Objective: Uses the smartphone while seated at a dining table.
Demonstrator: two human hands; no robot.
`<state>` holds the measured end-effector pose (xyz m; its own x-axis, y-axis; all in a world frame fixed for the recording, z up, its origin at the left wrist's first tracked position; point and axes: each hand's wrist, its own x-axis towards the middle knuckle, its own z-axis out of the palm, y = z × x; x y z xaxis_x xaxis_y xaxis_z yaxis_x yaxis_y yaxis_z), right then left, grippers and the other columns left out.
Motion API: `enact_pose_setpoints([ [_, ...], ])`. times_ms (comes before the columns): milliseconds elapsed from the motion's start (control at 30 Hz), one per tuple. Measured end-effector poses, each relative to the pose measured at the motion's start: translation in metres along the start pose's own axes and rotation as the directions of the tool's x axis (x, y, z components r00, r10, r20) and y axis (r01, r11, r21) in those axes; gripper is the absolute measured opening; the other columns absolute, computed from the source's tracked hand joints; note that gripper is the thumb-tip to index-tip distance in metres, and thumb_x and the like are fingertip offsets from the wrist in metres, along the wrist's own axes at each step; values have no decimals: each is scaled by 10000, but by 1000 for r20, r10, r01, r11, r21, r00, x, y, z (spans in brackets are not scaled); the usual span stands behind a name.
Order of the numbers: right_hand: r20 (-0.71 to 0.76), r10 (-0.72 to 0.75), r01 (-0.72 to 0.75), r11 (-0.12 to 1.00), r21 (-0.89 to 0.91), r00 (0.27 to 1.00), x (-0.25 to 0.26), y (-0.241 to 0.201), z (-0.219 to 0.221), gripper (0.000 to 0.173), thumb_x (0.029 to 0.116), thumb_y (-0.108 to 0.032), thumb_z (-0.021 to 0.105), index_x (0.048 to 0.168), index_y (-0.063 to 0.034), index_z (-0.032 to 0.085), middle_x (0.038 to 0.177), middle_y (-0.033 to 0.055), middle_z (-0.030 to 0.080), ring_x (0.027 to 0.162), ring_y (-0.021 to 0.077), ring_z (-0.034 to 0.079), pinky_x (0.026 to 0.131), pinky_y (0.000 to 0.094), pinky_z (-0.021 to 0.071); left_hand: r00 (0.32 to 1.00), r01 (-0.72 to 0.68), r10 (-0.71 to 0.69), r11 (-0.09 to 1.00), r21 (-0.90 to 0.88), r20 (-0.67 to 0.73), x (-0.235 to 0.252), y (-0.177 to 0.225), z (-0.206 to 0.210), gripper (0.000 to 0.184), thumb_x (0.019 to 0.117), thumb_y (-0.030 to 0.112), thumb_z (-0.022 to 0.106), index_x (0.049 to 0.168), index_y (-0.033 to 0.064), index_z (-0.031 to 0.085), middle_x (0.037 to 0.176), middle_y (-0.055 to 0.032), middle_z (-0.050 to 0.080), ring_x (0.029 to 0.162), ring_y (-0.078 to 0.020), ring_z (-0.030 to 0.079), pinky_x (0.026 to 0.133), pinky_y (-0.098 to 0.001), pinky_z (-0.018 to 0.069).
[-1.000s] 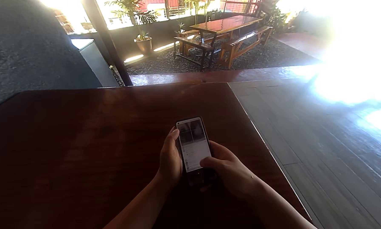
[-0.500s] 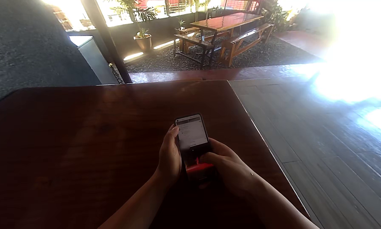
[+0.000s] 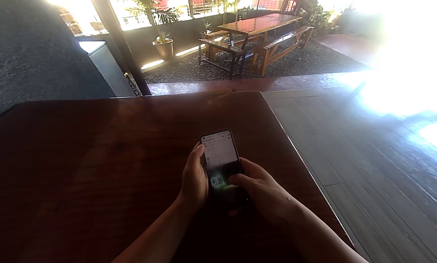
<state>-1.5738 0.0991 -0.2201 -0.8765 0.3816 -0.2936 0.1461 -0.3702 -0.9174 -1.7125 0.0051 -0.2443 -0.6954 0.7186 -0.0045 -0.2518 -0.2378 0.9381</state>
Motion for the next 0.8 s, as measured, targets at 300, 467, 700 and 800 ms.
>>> enact_pose_setpoints([
  [300, 20, -3, 3, 1000, -2, 1000, 0, 1, -1, 327, 960, -48, 547, 1286, -63, 568, 1089, 187, 698, 885, 301, 742, 647, 431, 653, 999, -17, 18, 999, -47, 34, 1, -1, -1, 496, 1096, 344, 203, 1370, 125, 555, 1223, -69, 683, 1141, -161, 656, 982, -365, 544],
  [467, 17, 1, -1, 1000, -2, 1000, 0, 0, -1, 311, 968, -51, 541, 1278, -59, 562, 1083, 184, 699, 877, 296, 742, 647, 426, 652, 1000, -9, 10, 999, -36, 24, 0, -1, 0, 494, 1097, 336, 209, 1390, 117, 542, 1262, -67, 664, 1173, -160, 636, 1005, -363, 527],
  [700, 14, 6, -6, 1000, 2, 1000, 1, 1, -1, 319, 954, -58, 542, 1272, -59, 567, 1075, 192, 698, 870, 303, 741, 647, 433, 651, 999, -13, 14, 999, -43, 32, 1, -2, -1, 493, 1095, 338, 211, 1368, 127, 562, 1236, -67, 678, 1152, -161, 649, 988, -367, 539],
  [800, 8, 13, -13, 1000, 0, 1000, 0, 0, 0, 311, 960, -59, 542, 1270, -63, 572, 1082, 190, 698, 880, 304, 742, 647, 435, 651, 999, -6, 7, 999, -32, 32, 0, -1, -1, 489, 1091, 340, 219, 1381, 133, 555, 1264, -56, 665, 1168, -156, 639, 1002, -370, 530],
])
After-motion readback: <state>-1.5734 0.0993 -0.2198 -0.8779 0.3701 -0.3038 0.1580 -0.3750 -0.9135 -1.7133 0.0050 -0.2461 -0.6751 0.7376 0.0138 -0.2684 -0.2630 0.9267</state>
